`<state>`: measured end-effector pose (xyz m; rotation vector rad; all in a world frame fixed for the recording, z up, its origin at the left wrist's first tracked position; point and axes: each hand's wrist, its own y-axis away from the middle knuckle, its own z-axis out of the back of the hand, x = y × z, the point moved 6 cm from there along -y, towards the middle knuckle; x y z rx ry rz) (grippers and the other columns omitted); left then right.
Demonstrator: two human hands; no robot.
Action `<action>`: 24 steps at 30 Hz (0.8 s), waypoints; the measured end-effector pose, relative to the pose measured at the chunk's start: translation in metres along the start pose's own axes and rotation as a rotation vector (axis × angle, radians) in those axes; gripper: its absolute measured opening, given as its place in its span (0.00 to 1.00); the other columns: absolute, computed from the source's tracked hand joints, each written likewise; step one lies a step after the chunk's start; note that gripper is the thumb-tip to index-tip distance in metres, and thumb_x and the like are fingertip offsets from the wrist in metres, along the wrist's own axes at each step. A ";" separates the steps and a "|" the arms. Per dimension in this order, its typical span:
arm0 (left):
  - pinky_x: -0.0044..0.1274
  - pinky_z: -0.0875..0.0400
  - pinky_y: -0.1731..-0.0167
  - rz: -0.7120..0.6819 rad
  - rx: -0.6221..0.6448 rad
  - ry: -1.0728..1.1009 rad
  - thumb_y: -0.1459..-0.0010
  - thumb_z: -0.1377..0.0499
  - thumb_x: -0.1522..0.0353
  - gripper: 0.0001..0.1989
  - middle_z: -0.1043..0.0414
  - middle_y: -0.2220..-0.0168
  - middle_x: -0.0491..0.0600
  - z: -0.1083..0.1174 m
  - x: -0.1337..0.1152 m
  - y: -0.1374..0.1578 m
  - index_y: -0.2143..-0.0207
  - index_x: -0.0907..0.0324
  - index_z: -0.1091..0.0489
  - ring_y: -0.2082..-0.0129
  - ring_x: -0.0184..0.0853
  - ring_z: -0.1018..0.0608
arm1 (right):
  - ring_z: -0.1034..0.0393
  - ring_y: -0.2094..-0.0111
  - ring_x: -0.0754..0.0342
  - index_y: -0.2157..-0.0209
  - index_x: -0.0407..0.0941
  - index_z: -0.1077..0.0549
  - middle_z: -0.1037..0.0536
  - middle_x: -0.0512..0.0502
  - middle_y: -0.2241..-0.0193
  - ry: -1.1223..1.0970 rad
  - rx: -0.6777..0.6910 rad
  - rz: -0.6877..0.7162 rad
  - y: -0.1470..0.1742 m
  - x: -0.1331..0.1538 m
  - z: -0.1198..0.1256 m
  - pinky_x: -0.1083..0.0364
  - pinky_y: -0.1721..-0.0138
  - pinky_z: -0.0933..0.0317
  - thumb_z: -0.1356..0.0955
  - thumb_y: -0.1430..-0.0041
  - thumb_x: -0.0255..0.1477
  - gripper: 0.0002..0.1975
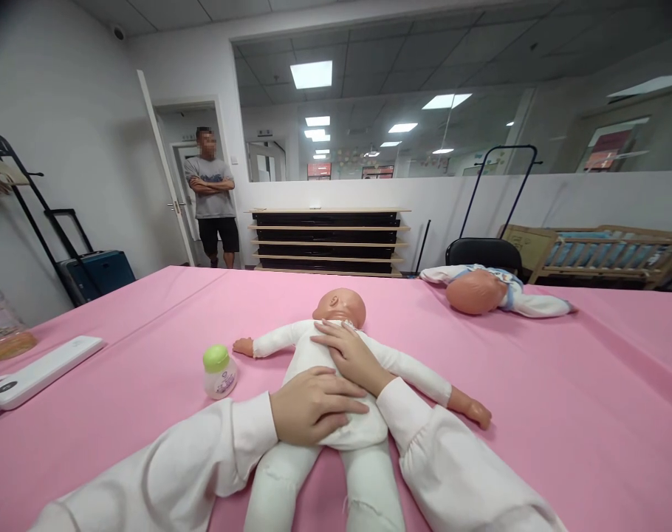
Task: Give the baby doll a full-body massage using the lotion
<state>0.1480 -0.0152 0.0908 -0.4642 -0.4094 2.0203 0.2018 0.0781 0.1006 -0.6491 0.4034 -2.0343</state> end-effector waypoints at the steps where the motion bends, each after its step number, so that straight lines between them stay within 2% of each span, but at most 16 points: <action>1: 0.27 0.43 0.50 0.054 -0.029 0.006 0.42 0.51 0.67 0.14 0.33 0.50 0.45 0.002 0.003 0.001 0.53 0.55 0.35 0.51 0.31 0.32 | 0.44 0.44 0.51 0.54 0.50 0.30 0.34 0.48 0.48 -0.013 -0.067 -0.025 0.002 -0.004 0.003 0.39 0.43 0.55 0.43 0.43 0.23 0.19; 4: 0.28 0.40 0.56 0.198 -0.183 0.002 0.44 0.49 0.67 0.10 0.29 0.59 0.47 0.011 0.012 0.007 0.62 0.58 0.32 0.58 0.33 0.30 | 0.38 0.48 0.52 0.57 0.46 0.28 0.30 0.45 0.51 -0.052 -0.248 -0.074 0.011 -0.012 0.008 0.43 0.44 0.47 0.42 0.43 0.24 0.17; 6: 0.28 0.39 0.63 0.228 -0.268 -0.045 0.46 0.49 0.67 0.08 0.29 0.67 0.49 0.015 0.013 0.010 0.70 0.61 0.32 0.65 0.33 0.30 | 0.35 0.50 0.51 0.60 0.44 0.27 0.28 0.44 0.55 -0.055 -0.341 -0.065 0.018 -0.013 0.009 0.44 0.47 0.43 0.42 0.46 0.22 0.16; 9: 0.27 0.39 0.70 0.093 -0.268 -0.141 0.46 0.51 0.67 0.11 0.33 0.75 0.49 0.012 0.004 0.010 0.77 0.61 0.35 0.72 0.33 0.33 | 0.32 0.54 0.51 0.67 0.44 0.26 0.24 0.45 0.61 -0.062 -0.371 0.014 0.023 -0.004 0.008 0.46 0.52 0.37 0.42 0.50 0.18 0.15; 11: 0.26 0.40 0.72 -0.070 -0.198 -0.174 0.45 0.52 0.66 0.13 0.34 0.76 0.49 0.006 -0.006 0.008 0.78 0.61 0.35 0.74 0.32 0.34 | 0.32 0.54 0.52 0.70 0.44 0.26 0.23 0.47 0.63 -0.089 -0.300 0.074 0.021 0.007 0.006 0.47 0.53 0.36 0.42 0.50 0.17 0.16; 13: 0.26 0.38 0.72 -0.209 -0.103 -0.172 0.43 0.53 0.66 0.13 0.32 0.75 0.50 -0.001 -0.015 0.006 0.76 0.61 0.35 0.73 0.32 0.33 | 0.33 0.53 0.52 0.68 0.45 0.26 0.23 0.48 0.62 -0.115 -0.156 0.124 0.014 0.018 0.001 0.46 0.51 0.39 0.42 0.49 0.17 0.16; 15: 0.25 0.36 0.67 -0.298 -0.024 -0.138 0.42 0.54 0.68 0.12 0.29 0.69 0.50 -0.006 -0.022 0.005 0.71 0.62 0.33 0.69 0.32 0.31 | 0.36 0.50 0.52 0.63 0.47 0.26 0.25 0.50 0.59 -0.123 0.011 0.145 0.007 0.027 -0.005 0.45 0.47 0.43 0.42 0.47 0.17 0.18; 18: 0.23 0.37 0.56 -0.315 0.024 -0.070 0.41 0.55 0.69 0.15 0.29 0.58 0.49 -0.010 -0.023 0.004 0.56 0.63 0.34 0.58 0.31 0.30 | 0.42 0.45 0.53 0.56 0.50 0.28 0.30 0.51 0.52 -0.076 0.165 0.118 -0.003 0.029 -0.009 0.44 0.44 0.49 0.43 0.49 0.16 0.23; 21: 0.24 0.43 0.48 -0.217 0.054 -0.041 0.40 0.54 0.64 0.18 0.33 0.51 0.47 -0.010 -0.015 0.002 0.50 0.59 0.37 0.49 0.31 0.35 | 0.47 0.43 0.51 0.53 0.53 0.31 0.36 0.52 0.47 0.011 0.172 0.079 -0.007 0.017 -0.007 0.39 0.42 0.57 0.41 0.49 0.18 0.25; 24: 0.30 0.49 0.44 -0.015 0.043 -0.043 0.40 0.53 0.59 0.19 0.38 0.46 0.45 -0.004 0.004 0.003 0.49 0.53 0.38 0.45 0.32 0.38 | 0.47 0.42 0.49 0.52 0.52 0.32 0.38 0.49 0.45 0.045 0.045 0.023 -0.004 -0.003 0.003 0.37 0.43 0.58 0.41 0.44 0.24 0.19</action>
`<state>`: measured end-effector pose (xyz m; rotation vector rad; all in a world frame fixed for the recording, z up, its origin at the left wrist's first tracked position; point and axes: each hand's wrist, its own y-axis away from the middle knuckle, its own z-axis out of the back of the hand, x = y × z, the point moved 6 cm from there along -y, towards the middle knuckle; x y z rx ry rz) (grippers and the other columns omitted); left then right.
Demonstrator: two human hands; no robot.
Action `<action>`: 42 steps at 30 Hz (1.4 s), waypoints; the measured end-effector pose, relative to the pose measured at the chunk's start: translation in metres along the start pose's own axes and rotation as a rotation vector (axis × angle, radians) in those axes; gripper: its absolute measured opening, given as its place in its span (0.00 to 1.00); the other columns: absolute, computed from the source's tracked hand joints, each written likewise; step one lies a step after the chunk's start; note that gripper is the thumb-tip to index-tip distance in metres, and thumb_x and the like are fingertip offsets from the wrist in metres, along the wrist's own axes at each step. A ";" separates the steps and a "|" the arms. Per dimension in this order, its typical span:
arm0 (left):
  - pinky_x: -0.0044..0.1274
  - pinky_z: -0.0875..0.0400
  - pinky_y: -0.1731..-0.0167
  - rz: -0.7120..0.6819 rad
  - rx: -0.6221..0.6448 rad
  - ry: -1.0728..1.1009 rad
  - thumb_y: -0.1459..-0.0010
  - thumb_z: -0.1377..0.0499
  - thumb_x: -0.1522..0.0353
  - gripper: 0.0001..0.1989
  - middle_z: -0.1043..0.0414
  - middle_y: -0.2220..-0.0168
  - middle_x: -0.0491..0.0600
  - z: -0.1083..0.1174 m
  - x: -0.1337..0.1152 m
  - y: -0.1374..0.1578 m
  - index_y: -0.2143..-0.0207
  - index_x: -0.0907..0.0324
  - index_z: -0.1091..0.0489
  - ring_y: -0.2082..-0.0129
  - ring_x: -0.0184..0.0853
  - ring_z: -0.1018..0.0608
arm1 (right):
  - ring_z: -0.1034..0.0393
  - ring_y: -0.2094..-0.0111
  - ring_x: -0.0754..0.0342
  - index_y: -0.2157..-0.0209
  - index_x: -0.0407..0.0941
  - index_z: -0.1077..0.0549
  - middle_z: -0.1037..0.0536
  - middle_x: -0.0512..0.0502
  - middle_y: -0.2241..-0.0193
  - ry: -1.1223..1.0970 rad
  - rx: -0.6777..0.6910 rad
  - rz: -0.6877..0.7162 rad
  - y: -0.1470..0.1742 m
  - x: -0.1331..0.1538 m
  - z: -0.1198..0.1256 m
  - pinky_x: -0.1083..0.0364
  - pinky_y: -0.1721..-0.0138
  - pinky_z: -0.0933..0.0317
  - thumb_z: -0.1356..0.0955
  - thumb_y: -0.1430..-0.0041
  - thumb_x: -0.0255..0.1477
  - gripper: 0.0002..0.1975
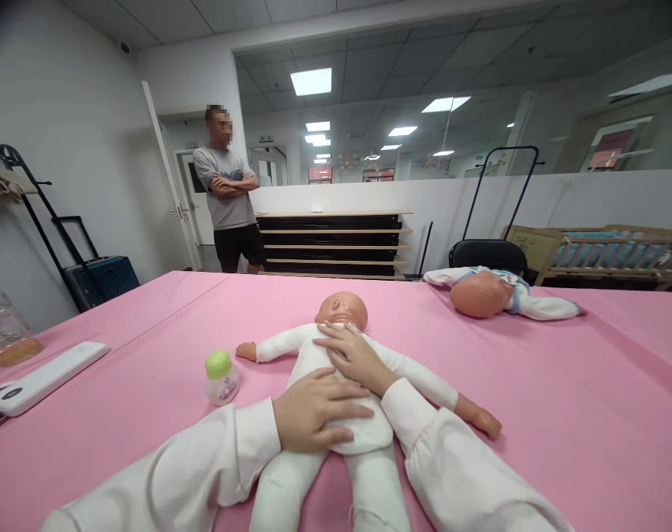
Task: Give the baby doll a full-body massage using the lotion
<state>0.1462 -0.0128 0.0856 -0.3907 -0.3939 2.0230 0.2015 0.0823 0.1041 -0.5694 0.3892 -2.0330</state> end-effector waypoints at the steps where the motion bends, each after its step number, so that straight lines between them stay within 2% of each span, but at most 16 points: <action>1: 0.32 0.49 0.45 0.074 -0.023 0.004 0.40 0.54 0.59 0.18 0.38 0.46 0.45 0.003 0.007 0.001 0.49 0.52 0.39 0.45 0.32 0.37 | 0.46 0.43 0.49 0.52 0.51 0.32 0.37 0.48 0.46 -0.008 -0.060 -0.019 0.003 -0.007 0.003 0.38 0.43 0.56 0.41 0.43 0.25 0.18; 4: 0.31 0.42 0.50 0.218 -0.175 0.007 0.39 0.55 0.65 0.15 0.30 0.54 0.48 0.013 0.021 0.007 0.54 0.56 0.34 0.52 0.32 0.31 | 0.39 0.47 0.51 0.55 0.47 0.29 0.31 0.45 0.50 -0.066 -0.274 -0.049 0.018 -0.025 0.012 0.42 0.45 0.46 0.41 0.44 0.26 0.16; 6: 0.29 0.37 0.58 0.219 -0.276 -0.044 0.41 0.54 0.68 0.13 0.27 0.63 0.50 0.018 0.021 0.010 0.62 0.61 0.31 0.60 0.34 0.28 | 0.34 0.52 0.51 0.61 0.45 0.27 0.27 0.44 0.56 -0.093 -0.407 -0.034 0.029 -0.030 0.016 0.45 0.49 0.40 0.40 0.46 0.22 0.15; 8: 0.28 0.36 0.66 0.144 -0.288 -0.130 0.43 0.53 0.68 0.12 0.28 0.70 0.51 0.017 0.015 0.010 0.69 0.62 0.31 0.68 0.34 0.29 | 0.32 0.54 0.50 0.66 0.44 0.26 0.24 0.44 0.60 -0.106 -0.451 0.007 0.036 -0.026 0.017 0.46 0.51 0.37 0.41 0.49 0.20 0.14; 11: 0.27 0.36 0.70 -0.055 -0.186 -0.187 0.43 0.53 0.68 0.12 0.30 0.74 0.50 0.011 -0.001 0.006 0.73 0.61 0.32 0.72 0.33 0.31 | 0.34 0.51 0.50 0.66 0.44 0.26 0.24 0.45 0.60 -0.130 -0.323 0.073 0.032 -0.008 0.012 0.45 0.50 0.39 0.41 0.51 0.18 0.16; 14: 0.25 0.34 0.63 -0.201 -0.075 -0.127 0.42 0.54 0.68 0.14 0.28 0.66 0.50 0.005 -0.013 0.003 0.63 0.61 0.31 0.65 0.32 0.29 | 0.39 0.47 0.50 0.61 0.46 0.27 0.26 0.47 0.56 -0.118 -0.098 0.136 0.017 0.016 0.005 0.42 0.46 0.45 0.42 0.51 0.17 0.20; 16: 0.25 0.36 0.56 -0.206 -0.036 -0.086 0.41 0.55 0.67 0.16 0.29 0.60 0.49 0.002 -0.014 0.002 0.56 0.61 0.33 0.58 0.32 0.30 | 0.41 0.46 0.51 0.57 0.48 0.28 0.29 0.48 0.53 -0.076 0.029 0.154 0.009 0.025 -0.001 0.41 0.44 0.50 0.41 0.49 0.18 0.21; 19: 0.25 0.43 0.49 -0.139 -0.023 -0.037 0.41 0.54 0.65 0.17 0.33 0.51 0.47 0.001 -0.009 0.002 0.52 0.58 0.35 0.50 0.31 0.34 | 0.43 0.44 0.51 0.53 0.51 0.30 0.33 0.50 0.49 -0.014 0.115 0.108 0.002 0.021 -0.007 0.40 0.43 0.54 0.41 0.45 0.21 0.20; 23: 0.28 0.49 0.45 0.006 -0.017 0.027 0.40 0.53 0.63 0.18 0.40 0.44 0.44 0.002 0.004 0.003 0.48 0.52 0.39 0.46 0.30 0.37 | 0.49 0.42 0.49 0.51 0.51 0.33 0.38 0.49 0.45 0.032 0.039 0.014 0.005 -0.004 -0.007 0.37 0.43 0.59 0.42 0.42 0.26 0.19; 27: 0.33 0.48 0.45 0.192 -0.086 0.056 0.41 0.50 0.61 0.18 0.38 0.46 0.43 0.007 0.016 0.006 0.48 0.50 0.39 0.45 0.33 0.38 | 0.50 0.41 0.49 0.49 0.50 0.34 0.42 0.47 0.43 0.026 -0.088 -0.090 0.016 -0.025 -0.002 0.39 0.43 0.56 0.44 0.39 0.30 0.18; 30: 0.34 0.46 0.46 0.305 -0.210 0.048 0.42 0.50 0.64 0.16 0.34 0.49 0.45 0.011 0.022 0.014 0.51 0.53 0.36 0.46 0.35 0.37 | 0.49 0.42 0.49 0.48 0.48 0.35 0.41 0.45 0.44 0.030 -0.168 -0.146 0.028 -0.035 -0.001 0.40 0.44 0.51 0.44 0.39 0.33 0.19; 33: 0.32 0.39 0.52 0.368 -0.374 0.010 0.43 0.51 0.70 0.14 0.29 0.56 0.48 0.017 0.023 0.025 0.56 0.57 0.32 0.52 0.35 0.31 | 0.43 0.45 0.49 0.50 0.45 0.33 0.35 0.42 0.47 0.063 -0.270 -0.162 0.045 -0.041 0.002 0.42 0.46 0.44 0.43 0.40 0.33 0.19; 36: 0.29 0.32 0.63 0.400 -0.415 -0.065 0.47 0.50 0.72 0.12 0.26 0.66 0.49 0.024 0.023 0.027 0.63 0.60 0.30 0.63 0.36 0.26 | 0.34 0.52 0.49 0.57 0.44 0.28 0.27 0.42 0.55 0.118 -0.390 -0.168 0.061 -0.041 0.009 0.46 0.51 0.38 0.42 0.41 0.32 0.16; 39: 0.28 0.31 0.65 0.486 -0.449 -0.046 0.47 0.51 0.73 0.12 0.27 0.69 0.48 0.038 0.031 0.017 0.65 0.59 0.30 0.68 0.34 0.26 | 0.33 0.53 0.50 0.57 0.44 0.28 0.27 0.42 0.56 0.127 -0.381 -0.145 0.065 -0.034 0.010 0.48 0.51 0.37 0.41 0.41 0.32 0.15; 42: 0.29 0.34 0.55 0.497 -0.528 -0.016 0.45 0.51 0.73 0.14 0.28 0.60 0.49 0.050 0.047 0.008 0.59 0.59 0.32 0.58 0.35 0.28 | 0.39 0.47 0.51 0.51 0.43 0.33 0.33 0.42 0.49 0.118 -0.289 -0.152 0.063 -0.031 0.001 0.47 0.47 0.42 0.44 0.40 0.33 0.19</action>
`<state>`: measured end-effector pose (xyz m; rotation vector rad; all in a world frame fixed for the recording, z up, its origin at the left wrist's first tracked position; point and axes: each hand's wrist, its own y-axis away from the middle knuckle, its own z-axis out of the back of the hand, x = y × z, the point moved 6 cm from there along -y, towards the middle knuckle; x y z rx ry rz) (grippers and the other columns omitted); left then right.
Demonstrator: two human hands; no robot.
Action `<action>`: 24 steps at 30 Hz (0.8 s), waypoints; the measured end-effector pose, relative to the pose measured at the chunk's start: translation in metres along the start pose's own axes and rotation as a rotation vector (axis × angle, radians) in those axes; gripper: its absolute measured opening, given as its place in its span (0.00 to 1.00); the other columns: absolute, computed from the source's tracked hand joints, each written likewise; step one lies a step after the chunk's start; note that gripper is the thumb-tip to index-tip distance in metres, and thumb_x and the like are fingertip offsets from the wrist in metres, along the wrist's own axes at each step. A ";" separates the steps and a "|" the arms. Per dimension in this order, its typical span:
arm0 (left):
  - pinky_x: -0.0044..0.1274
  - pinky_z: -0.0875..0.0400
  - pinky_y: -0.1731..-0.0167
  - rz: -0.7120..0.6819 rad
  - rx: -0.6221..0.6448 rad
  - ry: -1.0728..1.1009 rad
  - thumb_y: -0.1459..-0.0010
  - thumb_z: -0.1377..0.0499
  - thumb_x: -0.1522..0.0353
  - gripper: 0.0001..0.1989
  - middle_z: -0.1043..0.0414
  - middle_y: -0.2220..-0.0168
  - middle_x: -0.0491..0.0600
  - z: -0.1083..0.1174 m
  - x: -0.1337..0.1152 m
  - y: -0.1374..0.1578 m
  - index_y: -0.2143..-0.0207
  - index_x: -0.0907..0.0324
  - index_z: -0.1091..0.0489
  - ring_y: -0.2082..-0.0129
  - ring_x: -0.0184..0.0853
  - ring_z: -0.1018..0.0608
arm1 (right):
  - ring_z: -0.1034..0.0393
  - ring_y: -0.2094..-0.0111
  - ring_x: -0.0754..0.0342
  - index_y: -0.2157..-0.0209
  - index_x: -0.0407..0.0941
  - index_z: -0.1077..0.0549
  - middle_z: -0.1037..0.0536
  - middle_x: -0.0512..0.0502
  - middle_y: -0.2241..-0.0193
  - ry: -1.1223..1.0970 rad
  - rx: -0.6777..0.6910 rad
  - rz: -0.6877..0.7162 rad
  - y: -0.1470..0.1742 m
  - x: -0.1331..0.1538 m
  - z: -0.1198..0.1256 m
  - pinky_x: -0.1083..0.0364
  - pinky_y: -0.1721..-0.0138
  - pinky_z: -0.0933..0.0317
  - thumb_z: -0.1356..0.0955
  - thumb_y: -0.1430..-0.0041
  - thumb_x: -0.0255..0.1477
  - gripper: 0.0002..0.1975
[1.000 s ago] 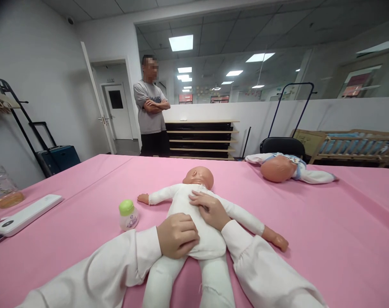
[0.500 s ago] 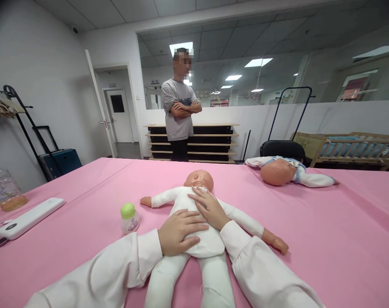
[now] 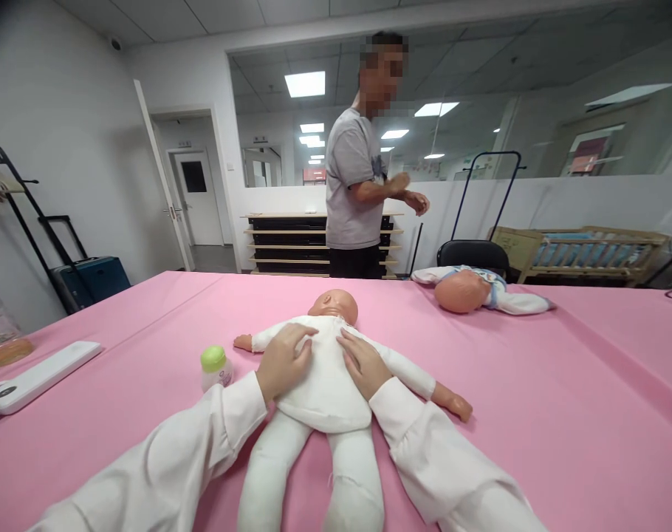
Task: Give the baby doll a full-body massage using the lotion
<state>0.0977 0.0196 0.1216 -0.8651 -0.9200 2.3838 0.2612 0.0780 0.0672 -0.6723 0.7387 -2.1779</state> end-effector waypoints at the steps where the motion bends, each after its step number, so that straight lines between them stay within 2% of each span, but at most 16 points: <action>1: 0.31 0.37 0.51 -0.027 0.019 0.002 0.45 0.51 0.72 0.15 0.30 0.55 0.50 -0.003 0.004 -0.003 0.55 0.59 0.33 0.53 0.35 0.31 | 0.42 0.45 0.51 0.49 0.43 0.35 0.36 0.42 0.47 0.006 0.032 -0.013 0.001 0.000 -0.004 0.46 0.46 0.44 0.46 0.39 0.33 0.21; 4: 0.34 0.48 0.43 -0.039 0.226 0.044 0.42 0.52 0.67 0.20 0.43 0.43 0.49 -0.024 0.028 0.000 0.46 0.56 0.40 0.42 0.36 0.42 | 0.49 0.41 0.52 0.44 0.46 0.41 0.42 0.44 0.43 0.069 0.120 -0.064 0.006 -0.005 -0.014 0.42 0.44 0.50 0.50 0.38 0.32 0.23; 6: 0.36 0.53 0.41 0.035 0.361 0.095 0.39 0.56 0.64 0.21 0.50 0.40 0.46 -0.036 0.048 0.010 0.43 0.53 0.45 0.39 0.35 0.49 | 0.52 0.40 0.51 0.43 0.48 0.44 0.45 0.45 0.42 0.145 0.157 -0.095 0.009 -0.009 -0.018 0.40 0.44 0.52 0.50 0.38 0.32 0.23; 8: 0.39 0.57 0.41 0.111 0.412 0.110 0.38 0.59 0.62 0.22 0.55 0.38 0.44 -0.040 0.061 0.018 0.42 0.51 0.48 0.38 0.35 0.53 | 0.52 0.40 0.49 0.42 0.49 0.45 0.45 0.45 0.42 0.221 0.160 -0.145 0.010 -0.014 -0.018 0.39 0.45 0.52 0.49 0.39 0.34 0.24; 12: 0.44 0.60 0.43 0.206 0.367 0.050 0.38 0.58 0.63 0.21 0.55 0.38 0.44 -0.036 0.067 0.023 0.43 0.50 0.47 0.38 0.36 0.52 | 0.47 0.42 0.48 0.44 0.45 0.42 0.41 0.43 0.43 0.307 0.124 -0.315 0.011 -0.023 -0.011 0.39 0.46 0.51 0.48 0.41 0.34 0.24; 15: 0.40 0.56 0.42 0.203 0.299 0.045 0.39 0.56 0.66 0.21 0.50 0.40 0.47 -0.032 0.067 0.021 0.44 0.55 0.44 0.39 0.35 0.49 | 0.46 0.43 0.49 0.45 0.42 0.40 0.41 0.41 0.44 0.304 0.095 -0.395 0.011 -0.022 -0.007 0.41 0.45 0.50 0.48 0.41 0.32 0.24; 19: 0.30 0.53 0.41 0.129 0.224 0.087 0.40 0.56 0.67 0.21 0.46 0.41 0.50 -0.030 0.069 0.022 0.46 0.61 0.41 0.40 0.32 0.45 | 0.46 0.43 0.49 0.46 0.41 0.40 0.41 0.41 0.44 0.294 0.071 -0.402 0.012 -0.021 -0.009 0.43 0.45 0.50 0.48 0.41 0.30 0.24; 24: 0.30 0.50 0.41 0.124 0.193 0.080 0.40 0.56 0.67 0.20 0.44 0.42 0.49 -0.029 0.073 0.025 0.47 0.60 0.39 0.41 0.31 0.43 | 0.46 0.43 0.49 0.46 0.42 0.40 0.41 0.41 0.44 0.269 0.045 -0.345 0.013 -0.022 -0.009 0.42 0.45 0.50 0.47 0.41 0.31 0.23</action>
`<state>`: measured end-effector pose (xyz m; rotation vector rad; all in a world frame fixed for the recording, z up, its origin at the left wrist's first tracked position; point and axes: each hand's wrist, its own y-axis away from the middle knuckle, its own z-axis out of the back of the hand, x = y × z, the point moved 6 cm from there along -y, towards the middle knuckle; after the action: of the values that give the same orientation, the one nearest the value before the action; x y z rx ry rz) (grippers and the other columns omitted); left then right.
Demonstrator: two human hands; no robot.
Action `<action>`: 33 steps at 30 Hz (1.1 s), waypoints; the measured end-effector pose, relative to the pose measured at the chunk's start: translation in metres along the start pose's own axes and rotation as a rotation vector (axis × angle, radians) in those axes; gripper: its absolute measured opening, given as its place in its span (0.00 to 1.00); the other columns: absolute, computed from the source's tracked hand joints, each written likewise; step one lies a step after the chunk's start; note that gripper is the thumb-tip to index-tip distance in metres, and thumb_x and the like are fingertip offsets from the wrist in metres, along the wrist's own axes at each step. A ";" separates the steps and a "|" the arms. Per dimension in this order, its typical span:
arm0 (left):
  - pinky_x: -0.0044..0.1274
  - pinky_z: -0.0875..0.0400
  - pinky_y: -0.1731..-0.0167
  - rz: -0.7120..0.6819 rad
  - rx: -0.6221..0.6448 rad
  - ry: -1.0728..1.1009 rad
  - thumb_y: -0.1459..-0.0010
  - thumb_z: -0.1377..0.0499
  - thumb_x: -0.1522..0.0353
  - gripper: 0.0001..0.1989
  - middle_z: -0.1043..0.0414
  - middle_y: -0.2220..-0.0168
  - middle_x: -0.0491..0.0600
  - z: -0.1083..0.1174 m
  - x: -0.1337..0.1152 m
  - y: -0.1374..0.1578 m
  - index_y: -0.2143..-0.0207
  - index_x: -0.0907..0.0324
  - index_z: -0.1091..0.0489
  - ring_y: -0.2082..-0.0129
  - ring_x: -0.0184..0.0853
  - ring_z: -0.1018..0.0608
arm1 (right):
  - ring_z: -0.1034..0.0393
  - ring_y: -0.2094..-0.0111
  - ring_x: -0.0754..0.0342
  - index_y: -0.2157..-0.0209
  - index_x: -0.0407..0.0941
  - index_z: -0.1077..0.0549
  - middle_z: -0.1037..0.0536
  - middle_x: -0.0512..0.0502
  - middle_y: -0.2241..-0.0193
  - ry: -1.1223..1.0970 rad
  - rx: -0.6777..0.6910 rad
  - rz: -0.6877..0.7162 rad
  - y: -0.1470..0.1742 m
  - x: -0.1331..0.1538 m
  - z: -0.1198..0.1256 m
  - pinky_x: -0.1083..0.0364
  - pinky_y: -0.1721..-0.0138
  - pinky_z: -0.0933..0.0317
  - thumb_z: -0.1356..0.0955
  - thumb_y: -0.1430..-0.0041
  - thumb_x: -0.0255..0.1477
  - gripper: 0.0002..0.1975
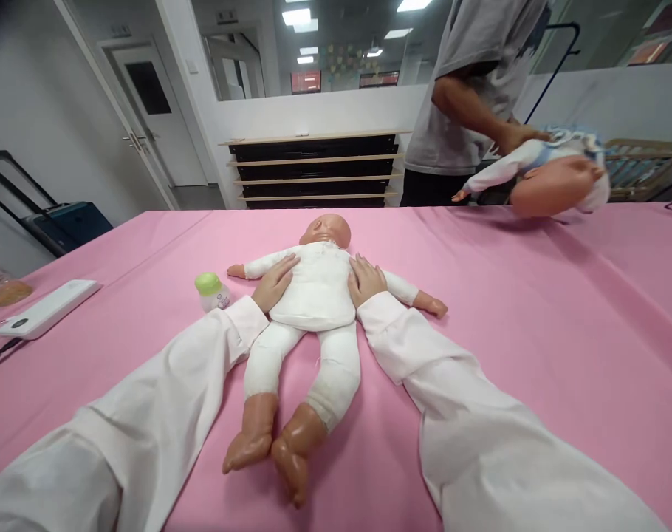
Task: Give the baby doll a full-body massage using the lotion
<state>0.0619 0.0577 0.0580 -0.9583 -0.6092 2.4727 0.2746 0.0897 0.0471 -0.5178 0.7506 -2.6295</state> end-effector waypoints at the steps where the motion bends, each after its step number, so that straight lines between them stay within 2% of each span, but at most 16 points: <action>1: 0.30 0.49 0.42 -0.001 -0.008 -0.009 0.40 0.56 0.68 0.20 0.43 0.43 0.49 0.001 -0.001 0.001 0.47 0.60 0.39 0.42 0.31 0.42 | 0.47 0.43 0.50 0.46 0.42 0.40 0.41 0.41 0.43 -0.009 -0.021 0.027 0.000 0.002 0.003 0.42 0.45 0.51 0.47 0.41 0.32 0.23; 4: 0.30 0.46 0.44 -0.005 -0.048 -0.071 0.40 0.54 0.69 0.17 0.38 0.46 0.50 0.010 -0.010 -0.001 0.50 0.60 0.36 0.45 0.32 0.37 | 0.48 0.42 0.51 0.46 0.42 0.40 0.42 0.41 0.43 -0.048 -0.080 0.161 0.000 0.019 0.019 0.43 0.44 0.54 0.48 0.40 0.32 0.23; 7: 0.34 0.45 0.46 0.011 -0.138 -0.153 0.41 0.52 0.69 0.14 0.29 0.54 0.47 0.029 -0.024 -0.011 0.55 0.58 0.33 0.52 0.34 0.31 | 0.50 0.41 0.51 0.46 0.42 0.41 0.43 0.40 0.43 -0.111 -0.077 0.281 -0.002 0.041 0.036 0.42 0.43 0.56 0.48 0.40 0.33 0.23; 9: 0.34 0.44 0.47 -0.005 -0.219 -0.144 0.41 0.52 0.68 0.14 0.28 0.56 0.47 0.041 -0.035 -0.022 0.54 0.58 0.34 0.53 0.34 0.30 | 0.53 0.40 0.51 0.45 0.42 0.43 0.45 0.40 0.42 -0.150 -0.062 0.298 -0.005 0.050 0.042 0.42 0.42 0.58 0.48 0.39 0.34 0.24; 11: 0.31 0.43 0.47 -0.082 -0.253 -0.081 0.40 0.52 0.67 0.17 0.31 0.52 0.49 0.044 -0.047 -0.033 0.50 0.59 0.38 0.51 0.34 0.32 | 0.56 0.39 0.51 0.43 0.43 0.46 0.49 0.40 0.40 -0.171 -0.043 0.274 -0.008 0.051 0.040 0.41 0.42 0.60 0.49 0.39 0.36 0.25; 13: 0.29 0.44 0.46 -0.192 -0.185 -0.019 0.40 0.54 0.66 0.20 0.38 0.46 0.51 0.034 -0.056 -0.041 0.45 0.60 0.43 0.46 0.32 0.36 | 0.59 0.39 0.50 0.42 0.44 0.48 0.52 0.41 0.39 -0.170 0.015 0.238 -0.011 0.047 0.029 0.38 0.43 0.61 0.49 0.39 0.38 0.26; 15: 0.30 0.47 0.44 -0.252 -0.016 -0.019 0.39 0.54 0.64 0.22 0.42 0.43 0.50 0.013 -0.058 -0.044 0.44 0.58 0.45 0.43 0.33 0.41 | 0.60 0.39 0.49 0.41 0.47 0.49 0.52 0.42 0.39 -0.152 0.128 0.200 -0.011 0.038 0.012 0.36 0.44 0.60 0.50 0.39 0.39 0.26; 18: 0.36 0.53 0.42 -0.195 0.208 -0.090 0.38 0.57 0.62 0.19 0.46 0.41 0.45 -0.015 -0.046 -0.042 0.46 0.52 0.40 0.40 0.35 0.47 | 0.58 0.39 0.48 0.41 0.49 0.49 0.51 0.44 0.40 -0.088 0.270 0.151 -0.009 0.022 -0.007 0.35 0.45 0.58 0.50 0.39 0.38 0.25; 21: 0.39 0.56 0.42 -0.068 0.232 -0.138 0.37 0.60 0.61 0.20 0.52 0.39 0.42 -0.019 -0.024 -0.038 0.45 0.48 0.44 0.38 0.35 0.52 | 0.57 0.39 0.49 0.41 0.48 0.50 0.51 0.45 0.40 0.026 0.286 0.109 -0.007 0.011 -0.007 0.38 0.44 0.55 0.49 0.39 0.37 0.25; 24: 0.39 0.53 0.43 0.109 0.145 -0.256 0.38 0.59 0.59 0.22 0.49 0.40 0.45 -0.007 0.005 -0.032 0.42 0.49 0.48 0.40 0.35 0.47 | 0.50 0.41 0.49 0.41 0.47 0.47 0.46 0.44 0.41 0.146 0.236 0.028 -0.006 -0.004 0.000 0.40 0.44 0.53 0.48 0.39 0.36 0.25; 26: 0.40 0.54 0.43 0.219 0.047 -0.349 0.39 0.58 0.60 0.22 0.43 0.43 0.50 0.005 0.021 -0.025 0.44 0.55 0.43 0.41 0.38 0.44 | 0.46 0.43 0.48 0.44 0.45 0.43 0.40 0.42 0.44 0.233 0.181 -0.070 -0.005 -0.018 0.004 0.39 0.44 0.54 0.47 0.39 0.36 0.24; 28: 0.44 0.58 0.44 0.307 -0.063 -0.409 0.39 0.58 0.64 0.19 0.35 0.49 0.54 0.016 0.031 -0.019 0.51 0.59 0.35 0.42 0.43 0.43 | 0.45 0.44 0.45 0.47 0.42 0.38 0.36 0.39 0.46 0.309 0.124 -0.172 -0.004 -0.031 0.009 0.37 0.45 0.56 0.47 0.40 0.37 0.24; 31: 0.46 0.60 0.45 0.373 -0.223 -0.450 0.38 0.60 0.67 0.20 0.33 0.50 0.55 0.029 0.033 -0.014 0.53 0.61 0.34 0.42 0.44 0.44 | 0.47 0.43 0.42 0.47 0.38 0.38 0.41 0.35 0.44 0.325 -0.014 -0.225 -0.004 -0.033 0.020 0.35 0.46 0.57 0.48 0.40 0.37 0.25; 33: 0.40 0.56 0.43 0.298 -0.318 -0.440 0.39 0.60 0.67 0.20 0.39 0.46 0.54 0.032 0.025 -0.015 0.48 0.62 0.40 0.41 0.40 0.46 | 0.50 0.42 0.44 0.44 0.37 0.43 0.47 0.34 0.42 0.274 -0.119 -0.145 -0.005 -0.018 0.029 0.36 0.45 0.57 0.49 0.40 0.35 0.26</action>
<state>0.0258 0.0753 0.0746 -0.6431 -1.0981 2.9443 0.3016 0.0895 0.0683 -0.2529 0.9921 -2.8392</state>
